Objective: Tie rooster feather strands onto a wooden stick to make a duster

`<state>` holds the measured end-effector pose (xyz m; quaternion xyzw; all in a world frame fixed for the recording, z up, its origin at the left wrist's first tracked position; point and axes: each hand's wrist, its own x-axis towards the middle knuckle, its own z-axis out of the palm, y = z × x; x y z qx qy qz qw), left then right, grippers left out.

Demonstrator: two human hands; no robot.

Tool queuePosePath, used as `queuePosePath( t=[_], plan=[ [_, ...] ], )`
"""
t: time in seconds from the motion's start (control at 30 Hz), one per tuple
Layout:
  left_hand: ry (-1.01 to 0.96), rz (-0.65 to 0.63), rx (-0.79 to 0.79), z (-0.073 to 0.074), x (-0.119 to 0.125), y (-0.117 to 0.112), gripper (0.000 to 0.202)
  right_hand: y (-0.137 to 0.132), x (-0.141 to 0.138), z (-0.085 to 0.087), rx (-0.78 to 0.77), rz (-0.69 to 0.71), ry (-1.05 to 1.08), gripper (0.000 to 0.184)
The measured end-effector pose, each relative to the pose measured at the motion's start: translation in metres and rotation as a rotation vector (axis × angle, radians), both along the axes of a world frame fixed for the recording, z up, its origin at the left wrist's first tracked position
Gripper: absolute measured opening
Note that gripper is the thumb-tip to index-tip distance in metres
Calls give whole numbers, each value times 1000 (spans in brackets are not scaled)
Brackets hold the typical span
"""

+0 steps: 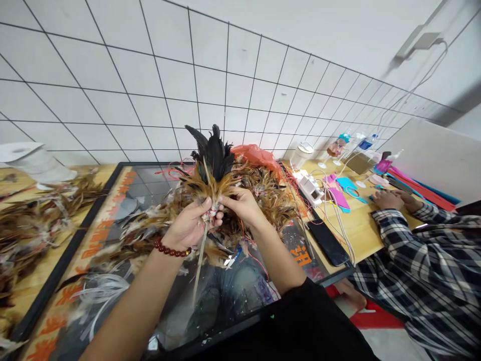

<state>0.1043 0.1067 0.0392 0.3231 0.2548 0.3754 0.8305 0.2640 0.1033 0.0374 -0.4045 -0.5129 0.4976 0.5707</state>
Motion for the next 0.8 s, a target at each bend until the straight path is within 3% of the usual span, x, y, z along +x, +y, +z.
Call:
queuePosePath(
  t=[0.17,0.37,0.5,0.57,0.7,0.8],
  plan=[
    [-27,-17,22,6,-3,-2,25,-1,-2,0,54,-36,-4,38],
    [-36,-20,65,6,-2,-2,25,0,3,-4,123,-82,-164,37],
    [-34,83,152,7,-7,4,29,-1,5,-11,-45,205,-146,54],
    [5,131,203,9,-12,7,32,0,6,-14,-127,288,-185,48],
    [72,234,280,7,-18,13,36,0,6,-13,15,104,-386,28],
    [236,326,326,0,-17,15,36,-7,1,-6,120,73,-682,22]
  ],
)
